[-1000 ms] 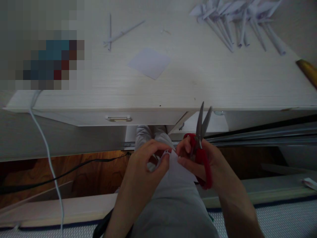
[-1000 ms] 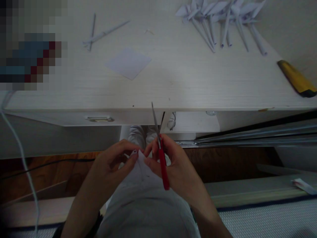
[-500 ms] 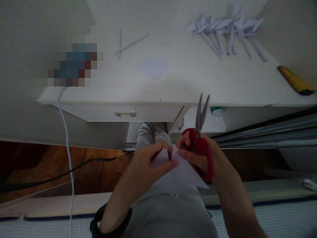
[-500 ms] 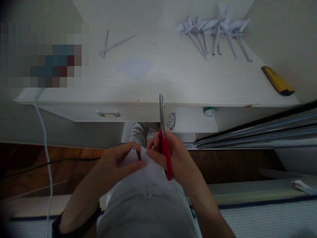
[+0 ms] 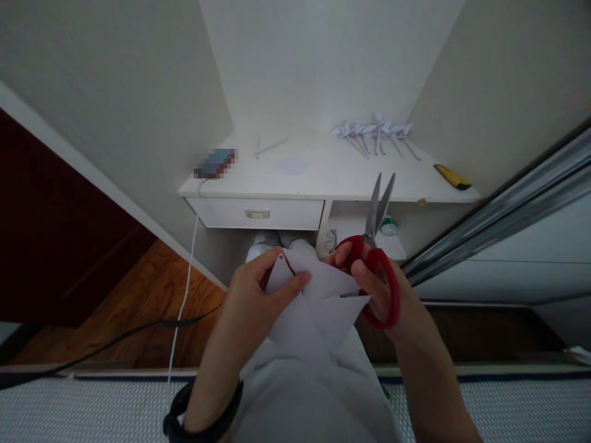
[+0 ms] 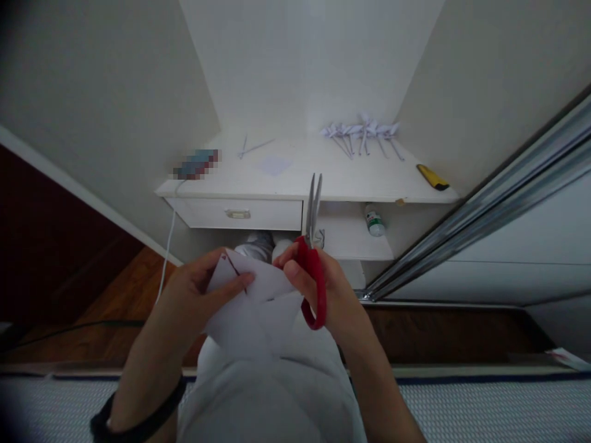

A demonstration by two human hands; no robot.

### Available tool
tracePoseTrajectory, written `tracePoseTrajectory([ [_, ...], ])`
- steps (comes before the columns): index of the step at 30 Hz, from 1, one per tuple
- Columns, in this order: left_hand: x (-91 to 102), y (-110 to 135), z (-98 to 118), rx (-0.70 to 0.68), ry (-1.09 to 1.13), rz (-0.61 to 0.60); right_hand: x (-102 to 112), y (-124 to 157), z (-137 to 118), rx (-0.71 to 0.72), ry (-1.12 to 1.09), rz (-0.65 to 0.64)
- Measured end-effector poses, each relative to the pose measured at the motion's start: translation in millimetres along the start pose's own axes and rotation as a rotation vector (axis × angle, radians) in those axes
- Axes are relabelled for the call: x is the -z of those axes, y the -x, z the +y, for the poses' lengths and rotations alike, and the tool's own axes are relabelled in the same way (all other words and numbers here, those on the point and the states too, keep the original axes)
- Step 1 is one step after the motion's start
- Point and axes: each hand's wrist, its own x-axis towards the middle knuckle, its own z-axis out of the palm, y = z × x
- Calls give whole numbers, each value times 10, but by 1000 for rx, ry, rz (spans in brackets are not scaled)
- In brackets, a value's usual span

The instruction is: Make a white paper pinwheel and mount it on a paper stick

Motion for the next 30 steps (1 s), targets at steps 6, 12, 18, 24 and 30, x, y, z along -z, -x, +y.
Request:
tracePoseTrajectory([
  [6,-1,239,76,-51,-22,69,22,278,-97,54,35,39],
  [12,-18,104,107,-54,25,118,83,225,-31,87,-33,109],
  [18,-62,-347,0,23,96,96,170,-208,23,-21,-8,190],
  [24,-6,-1104,140,52,169,95,337,-1029,-122,-85,93,248],
  [30,149,-1643,733,84,293,54,380,-1603,-725,-181,63,348],
])
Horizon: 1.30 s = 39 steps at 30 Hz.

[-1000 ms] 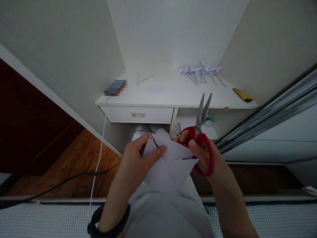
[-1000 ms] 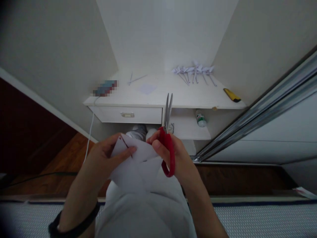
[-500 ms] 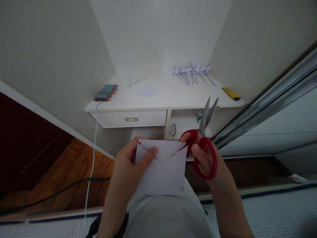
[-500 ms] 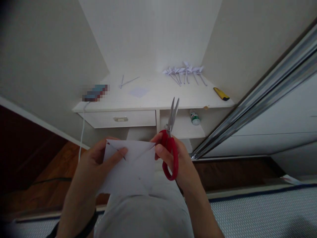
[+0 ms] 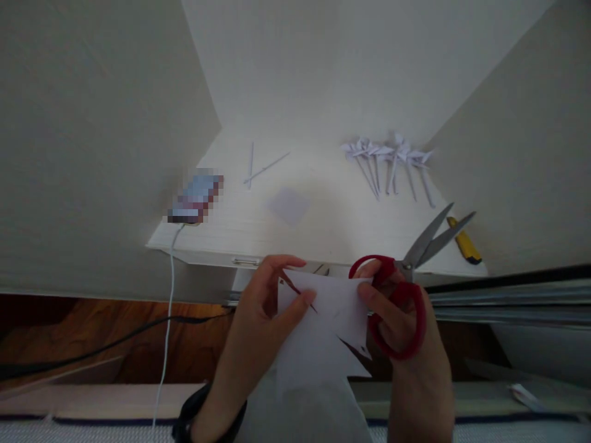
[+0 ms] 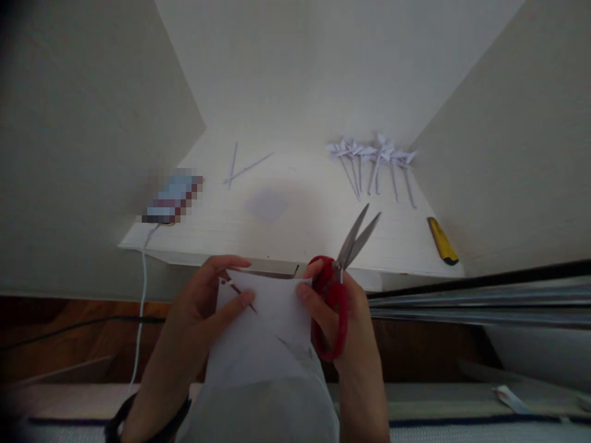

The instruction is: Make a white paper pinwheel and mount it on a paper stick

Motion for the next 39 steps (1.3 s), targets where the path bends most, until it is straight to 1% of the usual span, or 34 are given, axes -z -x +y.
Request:
tracePoseTrajectory([
  [3,35,-109,370,18,-28,-10,-118,-102,-424,-61,40,-3],
  [7,188,-210,812,1,-83,-36,-241,-194,-985,-48,139,-65],
  [11,357,-287,1244,-108,-206,-81,-317,-234,-1451,-24,216,-131],
  [13,399,-315,1461,-84,-261,-146,-370,-246,-1618,-20,266,-174],
  [15,406,-339,1654,-5,-325,-245,-435,-259,-1743,-31,298,-235],
  [17,392,-369,1800,58,-381,-330,-503,-274,-1835,-40,337,-289],
  [19,374,-405,1893,72,-418,-380,-559,-291,-1901,-41,404,-323],
  [23,394,-482,1985,22,-446,-408,-615,-338,-1991,-52,505,-347],
  [27,495,-555,2058,-21,-437,-377,-642,-425,-2047,-7,414,-336],
  [31,597,-632,2101,9,-350,-362,-714,-534,-2075,-1,331,-336],
  [34,645,-695,2108,24,-320,-342,-785,-608,-2100,30,288,-301],
  [39,681,-781,2151,-35,-377,-276,-871,-692,-2175,109,200,-131],
])
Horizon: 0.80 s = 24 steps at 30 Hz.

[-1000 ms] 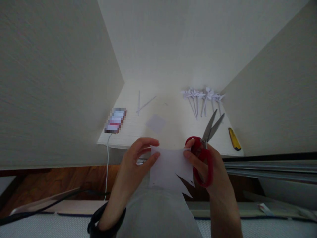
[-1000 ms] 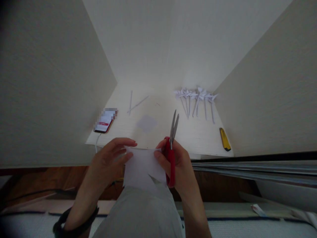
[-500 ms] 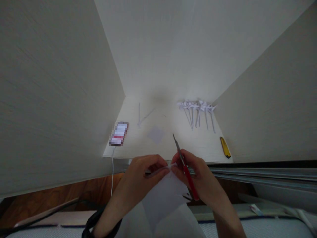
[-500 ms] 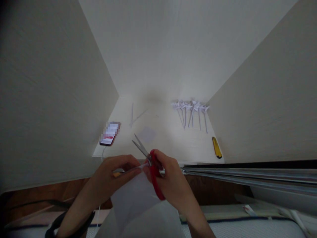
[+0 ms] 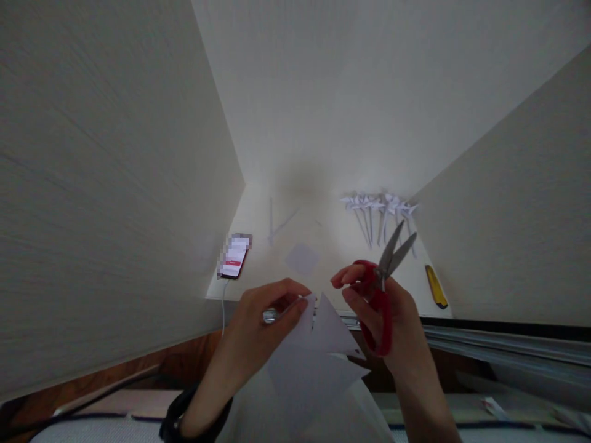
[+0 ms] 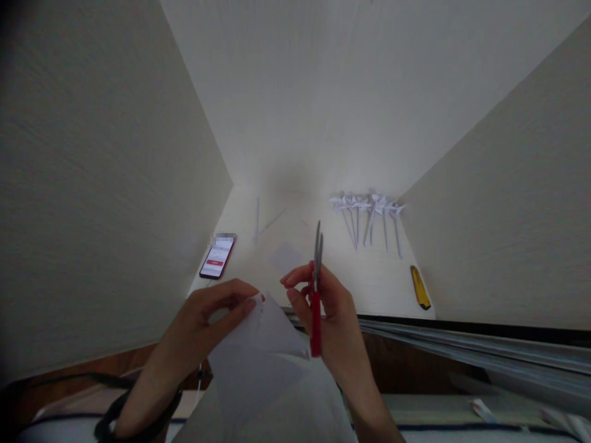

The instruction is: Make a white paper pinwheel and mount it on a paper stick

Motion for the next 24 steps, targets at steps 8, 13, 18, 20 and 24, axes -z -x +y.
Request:
tracePoseTrajectory([
  [8,52,59,100,-65,-31,127,-129,-51,-82,-14,-272,-198],
  [13,56,136,115,-52,14,179,-206,-51,-78,-69,-375,-297],
  [18,46,208,132,-55,20,212,-196,-2,-67,-86,-428,-311],
  [20,45,228,142,-72,21,227,-187,17,-75,-75,-445,-315],
  [24,44,255,169,-127,17,266,-171,40,-115,-42,-440,-316],
])
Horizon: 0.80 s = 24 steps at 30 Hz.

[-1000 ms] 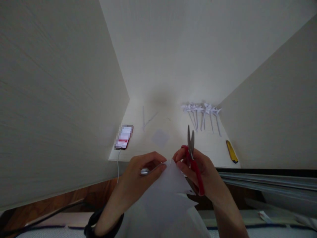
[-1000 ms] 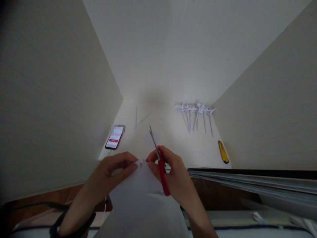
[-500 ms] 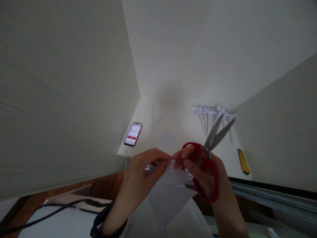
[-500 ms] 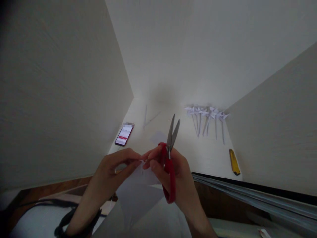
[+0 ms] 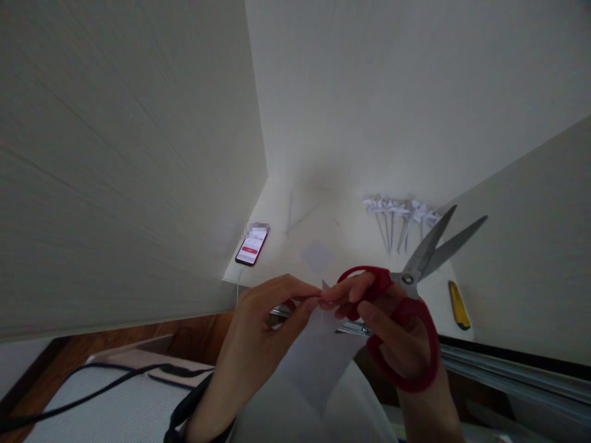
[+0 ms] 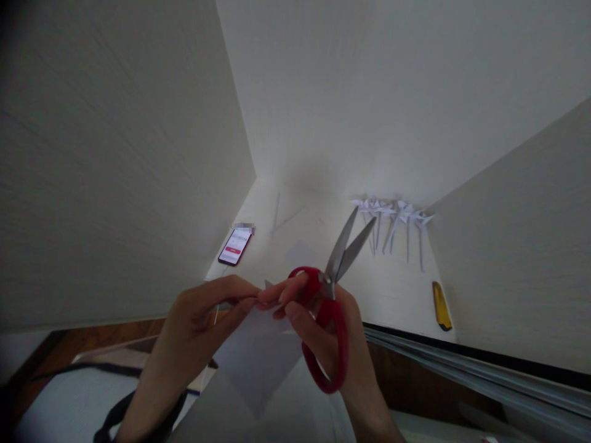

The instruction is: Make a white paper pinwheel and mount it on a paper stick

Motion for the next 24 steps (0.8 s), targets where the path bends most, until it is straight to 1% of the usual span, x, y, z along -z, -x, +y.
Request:
tracePoseTrajectory([
  [4,-12,26,57,-20,-36,39,-7,26,-36,32,99,-8],
  [7,-34,39,100,-6,-83,81,-14,40,-41,107,220,-25],
  [10,-58,37,111,28,-76,125,-23,34,-41,158,326,-44],
  [13,-81,28,91,49,-26,145,-8,16,-42,175,323,-63],
  [18,-147,-6,49,48,24,114,77,3,-51,153,295,-55],
  [22,-202,-48,33,0,71,149,142,5,-63,143,285,-20],
  [24,-222,-65,24,-12,71,146,186,8,-58,148,290,4],
])
